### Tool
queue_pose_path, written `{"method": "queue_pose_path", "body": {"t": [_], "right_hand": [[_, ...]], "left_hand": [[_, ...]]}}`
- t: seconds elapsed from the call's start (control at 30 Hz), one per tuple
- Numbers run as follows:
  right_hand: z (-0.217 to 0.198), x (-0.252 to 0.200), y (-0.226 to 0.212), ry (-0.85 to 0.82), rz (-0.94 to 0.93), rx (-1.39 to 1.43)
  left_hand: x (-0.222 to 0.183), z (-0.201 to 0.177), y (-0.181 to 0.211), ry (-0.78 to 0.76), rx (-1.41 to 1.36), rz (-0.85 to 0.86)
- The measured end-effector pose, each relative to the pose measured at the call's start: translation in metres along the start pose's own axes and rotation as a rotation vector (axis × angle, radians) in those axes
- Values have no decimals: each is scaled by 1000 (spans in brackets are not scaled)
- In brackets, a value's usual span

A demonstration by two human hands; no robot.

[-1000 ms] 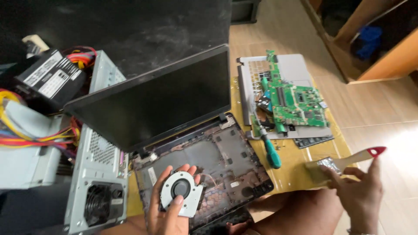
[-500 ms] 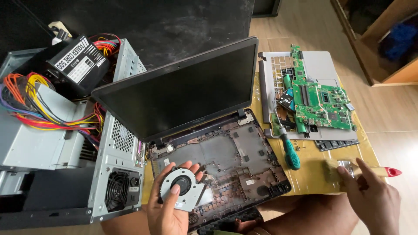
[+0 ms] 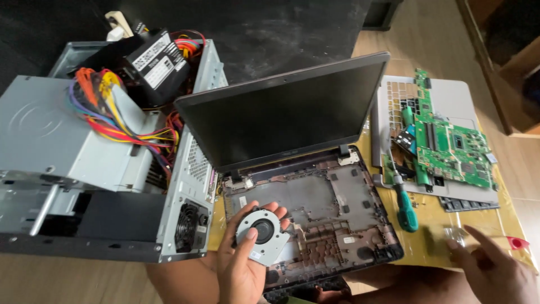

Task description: Cleaning a laptop cooling fan with a brush and then using a screwdriver to reinstall it into the laptop case.

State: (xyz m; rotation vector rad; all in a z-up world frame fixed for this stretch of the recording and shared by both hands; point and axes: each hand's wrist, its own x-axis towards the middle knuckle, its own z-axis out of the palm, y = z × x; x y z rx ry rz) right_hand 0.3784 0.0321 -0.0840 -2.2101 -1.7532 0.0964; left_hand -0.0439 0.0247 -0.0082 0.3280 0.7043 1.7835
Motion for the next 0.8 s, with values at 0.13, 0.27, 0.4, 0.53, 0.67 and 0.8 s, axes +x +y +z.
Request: {"method": "queue_pose_path", "body": {"t": [0.13,0.27,0.4,0.53,0.67,0.8], "right_hand": [[10,-3,3,-11,96,192],[8,-14,-8,147,-30,592],[-58,-39,-139,191,232,512],[-64,-58,-214,-364,494,923],[0,-64,-210,-459,-37,1231],[0,-58,-213,-596,142,1318]], "left_hand": [[-1,-3,2,-85,27,-17],[-5,-2,7,-206,211,44],[-23,26,15,-284,705,280],[-23,17,3,-864,1185,593],[-20,15,-21,-1052,1240,747],[-15,4,-14,-1082,1245,651]]}}
